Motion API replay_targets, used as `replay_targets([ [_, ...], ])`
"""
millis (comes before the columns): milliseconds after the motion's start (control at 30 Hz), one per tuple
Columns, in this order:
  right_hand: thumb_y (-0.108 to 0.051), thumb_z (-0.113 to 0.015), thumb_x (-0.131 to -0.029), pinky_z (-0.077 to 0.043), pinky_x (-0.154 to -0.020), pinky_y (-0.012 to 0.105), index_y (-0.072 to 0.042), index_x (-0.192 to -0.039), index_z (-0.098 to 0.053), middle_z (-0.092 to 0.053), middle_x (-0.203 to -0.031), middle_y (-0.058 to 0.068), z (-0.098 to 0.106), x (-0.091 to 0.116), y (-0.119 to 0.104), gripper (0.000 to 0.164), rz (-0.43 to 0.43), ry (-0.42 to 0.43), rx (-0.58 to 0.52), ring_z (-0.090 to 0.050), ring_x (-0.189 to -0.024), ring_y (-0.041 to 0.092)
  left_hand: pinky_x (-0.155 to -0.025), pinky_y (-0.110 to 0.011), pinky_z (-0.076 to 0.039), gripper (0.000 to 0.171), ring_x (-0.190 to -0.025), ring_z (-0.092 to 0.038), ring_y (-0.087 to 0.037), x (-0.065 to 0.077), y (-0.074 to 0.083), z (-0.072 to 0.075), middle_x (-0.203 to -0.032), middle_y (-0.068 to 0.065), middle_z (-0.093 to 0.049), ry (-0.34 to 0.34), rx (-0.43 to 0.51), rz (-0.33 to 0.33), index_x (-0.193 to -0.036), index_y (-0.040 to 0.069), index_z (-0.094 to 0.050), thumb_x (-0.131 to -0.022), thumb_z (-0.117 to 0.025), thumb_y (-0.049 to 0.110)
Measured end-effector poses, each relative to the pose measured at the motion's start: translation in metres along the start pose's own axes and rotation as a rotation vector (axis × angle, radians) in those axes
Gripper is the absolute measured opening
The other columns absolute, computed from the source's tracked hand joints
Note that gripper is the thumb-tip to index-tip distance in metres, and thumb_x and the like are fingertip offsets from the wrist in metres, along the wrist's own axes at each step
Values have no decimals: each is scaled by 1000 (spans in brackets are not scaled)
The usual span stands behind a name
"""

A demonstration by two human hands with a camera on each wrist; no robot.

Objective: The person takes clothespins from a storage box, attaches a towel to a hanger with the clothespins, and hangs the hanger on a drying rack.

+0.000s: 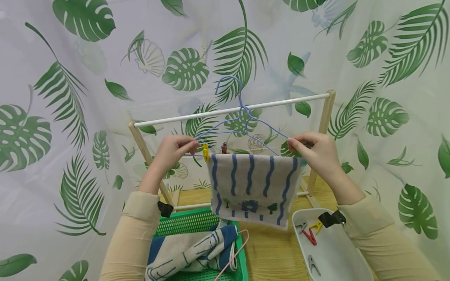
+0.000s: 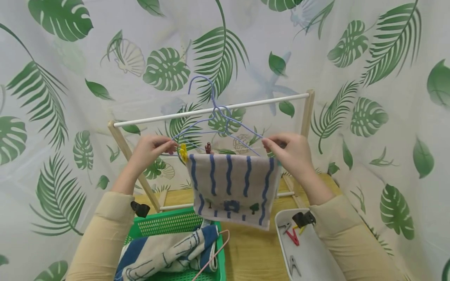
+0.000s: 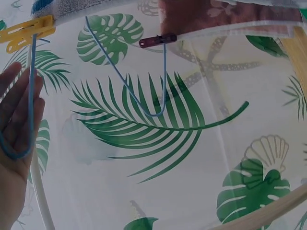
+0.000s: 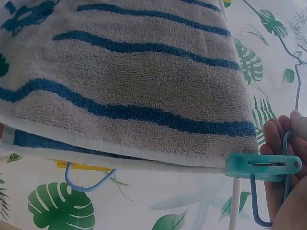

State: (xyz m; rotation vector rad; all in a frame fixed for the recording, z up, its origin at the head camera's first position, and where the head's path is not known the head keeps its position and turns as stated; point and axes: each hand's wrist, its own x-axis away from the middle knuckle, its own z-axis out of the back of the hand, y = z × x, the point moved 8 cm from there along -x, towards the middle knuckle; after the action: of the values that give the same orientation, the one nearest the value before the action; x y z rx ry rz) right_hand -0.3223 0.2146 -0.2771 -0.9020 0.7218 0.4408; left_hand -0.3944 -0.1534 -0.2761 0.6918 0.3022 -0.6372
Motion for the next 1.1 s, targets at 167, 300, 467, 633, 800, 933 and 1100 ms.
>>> replay_targets([
  [167,2,-77,-95,-48,-62,3,4,-90,-81,-79,-82,20,-1,-2,-3,7,16,19,43,-58,-70,-19,-83,-46,-66,23,-88,-79,-28,-7,-3,1,-97,-12,-82,21,-140,9,-115,6,-82,-107,-67,21],
  [300,1,-78,-95,-46,-63,2,4,-89,-81,-79,-82,19,-2,-4,-6,7,18,47,71,-55,-70,-21,-88,-47,-65,25,-95,-78,-29,-16,-7,1,-105,-12,-82,20,-163,35,-117,7,-81,-108,-66,24],
  [467,0,-78,-95,-43,-65,0,4,-89,-82,-79,-81,19,-1,-10,-15,8,41,91,107,-52,-71,-25,-97,-49,-61,26,-108,-75,-31,-27,-6,4,-116,-13,-80,61,-220,26,-119,7,-80,-108,-65,24],
  [633,-4,-79,-96,-41,-65,0,3,-90,-82,-79,-81,17,-2,-17,-21,10,60,110,151,-49,-72,-26,-94,-48,-62,27,-106,-74,-31,-32,-4,5,-115,-13,-79,105,-301,6,-120,6,-78,-109,-62,25],
  [800,-7,-79,-96,-40,-65,2,1,-90,-83,-79,-81,16,-9,-17,-19,11,56,113,172,-50,-71,-20,-95,-48,-61,27,-108,-73,-31,-36,-11,1,-115,-14,-78,99,-317,34,-120,5,-77,-109,-61,25],
  [933,-8,-79,-97,-39,-65,0,2,-89,-82,-79,-80,15,-22,-14,-11,12,41,105,194,-63,-67,3,-97,-49,-60,28,-109,-73,-33,-38,-22,-4,-118,-16,-77,74,-331,70,-122,3,-76,-110,-60,23],
  [1100,-9,-75,-100,-43,-65,3,1,-93,-82,-80,-84,16,-40,-6,-4,14,-25,50,180,-73,-71,29,-101,-50,-59,29,-113,-72,-34,-35,-39,-12,-123,-17,-77,28,-349,129,-125,2,-75,-111,-59,23],
])
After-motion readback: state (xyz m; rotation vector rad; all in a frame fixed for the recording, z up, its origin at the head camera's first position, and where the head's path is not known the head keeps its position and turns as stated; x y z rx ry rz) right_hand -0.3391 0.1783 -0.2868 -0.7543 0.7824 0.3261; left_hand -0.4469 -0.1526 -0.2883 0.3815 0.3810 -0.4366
